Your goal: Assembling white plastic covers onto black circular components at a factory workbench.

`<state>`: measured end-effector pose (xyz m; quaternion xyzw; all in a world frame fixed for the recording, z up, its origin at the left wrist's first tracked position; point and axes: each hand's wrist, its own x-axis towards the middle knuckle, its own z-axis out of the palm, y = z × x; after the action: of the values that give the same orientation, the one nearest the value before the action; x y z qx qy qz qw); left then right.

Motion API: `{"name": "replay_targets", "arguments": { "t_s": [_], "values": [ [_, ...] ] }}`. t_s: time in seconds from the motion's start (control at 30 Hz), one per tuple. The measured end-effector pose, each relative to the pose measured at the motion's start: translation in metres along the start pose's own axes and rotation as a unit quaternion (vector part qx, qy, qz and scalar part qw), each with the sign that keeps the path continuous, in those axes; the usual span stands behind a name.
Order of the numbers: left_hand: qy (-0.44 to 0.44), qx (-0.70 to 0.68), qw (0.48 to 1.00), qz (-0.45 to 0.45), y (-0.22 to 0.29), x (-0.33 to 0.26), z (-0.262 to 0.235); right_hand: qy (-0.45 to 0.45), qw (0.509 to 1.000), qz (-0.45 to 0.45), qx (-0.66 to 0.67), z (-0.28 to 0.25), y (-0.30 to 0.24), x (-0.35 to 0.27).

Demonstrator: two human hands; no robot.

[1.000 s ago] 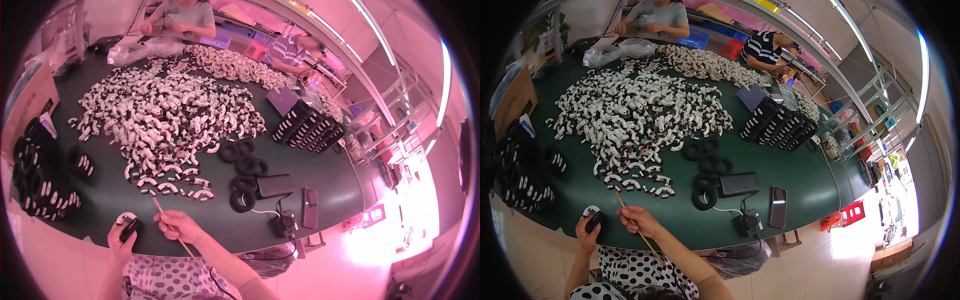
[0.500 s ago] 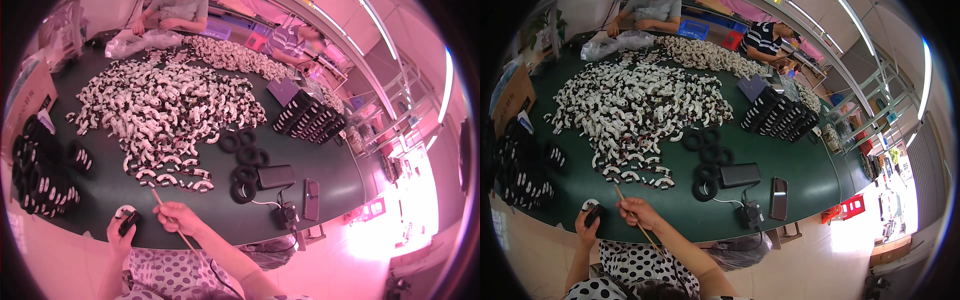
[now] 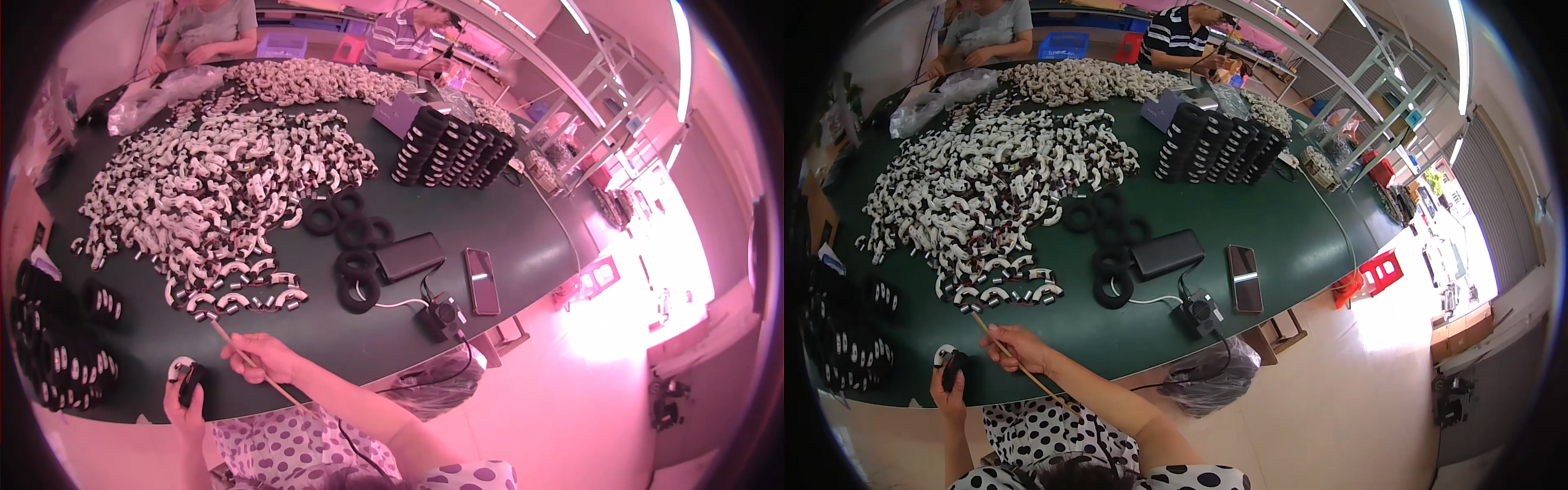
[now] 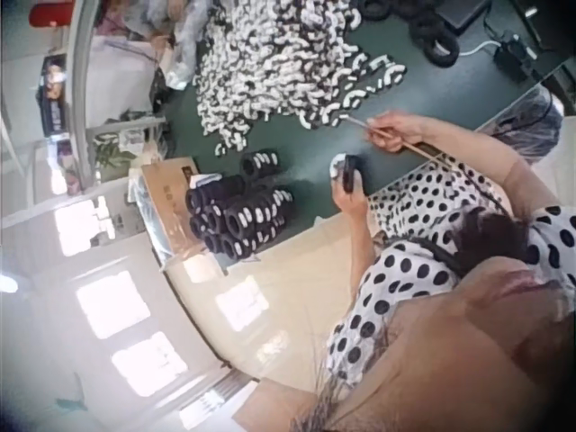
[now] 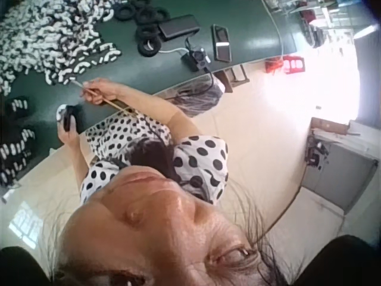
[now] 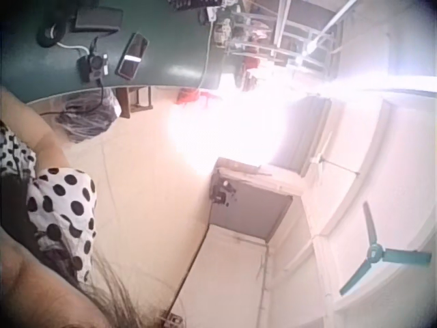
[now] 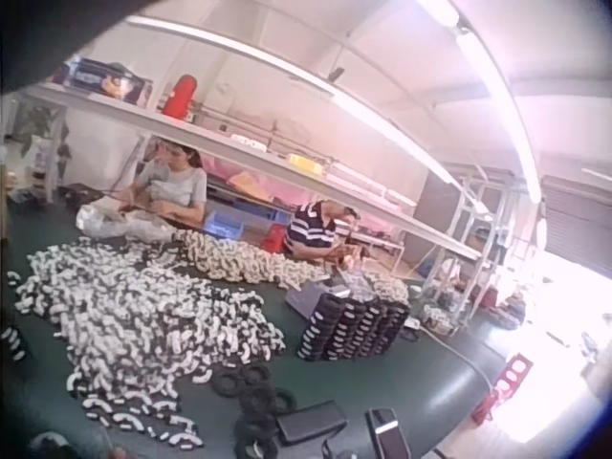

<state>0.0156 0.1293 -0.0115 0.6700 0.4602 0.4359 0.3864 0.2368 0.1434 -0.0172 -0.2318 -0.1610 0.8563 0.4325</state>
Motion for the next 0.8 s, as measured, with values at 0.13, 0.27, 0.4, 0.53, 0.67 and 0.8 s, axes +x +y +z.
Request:
{"name": "replay_targets", "arguments": {
  "t_s": [0.13, 0.27, 0.4, 0.53, 0.67, 0.8],
  "values": [
    [0.017, 0.02, 1.0, 0.012, -0.014, -0.002, -0.002, -0.003, 1.0, -0.007, -0.002, -0.002, 0.006, 0.004],
    [0.008, 0.014, 1.0, 0.001, -0.02, -0.005, -0.005, -0.015, 1.0, -0.023, 0.002, -0.007, 0.007, 0.006],
    [0.015, 0.057, 0.998, 0.013, -0.025, -0.008, -0.012, -0.038, 0.999, -0.009, -0.015, -0.006, 0.005, 0.013],
    [0.011, -0.01, 1.0, 0.025, -0.014, -0.003, -0.001, -0.016, 0.999, -0.018, -0.027, -0.005, 0.005, 0.001],
    [0.028, -0.018, 0.998, 0.056, -0.013, -0.001, -0.002, -0.021, 0.999, -0.015, -0.021, -0.001, 0.003, 0.004],
    [0.025, -0.025, 0.999, 0.017, -0.005, 0.0, -0.004, -0.019, 0.999, -0.023, -0.012, -0.003, 0.004, 0.005]
  ]
}}
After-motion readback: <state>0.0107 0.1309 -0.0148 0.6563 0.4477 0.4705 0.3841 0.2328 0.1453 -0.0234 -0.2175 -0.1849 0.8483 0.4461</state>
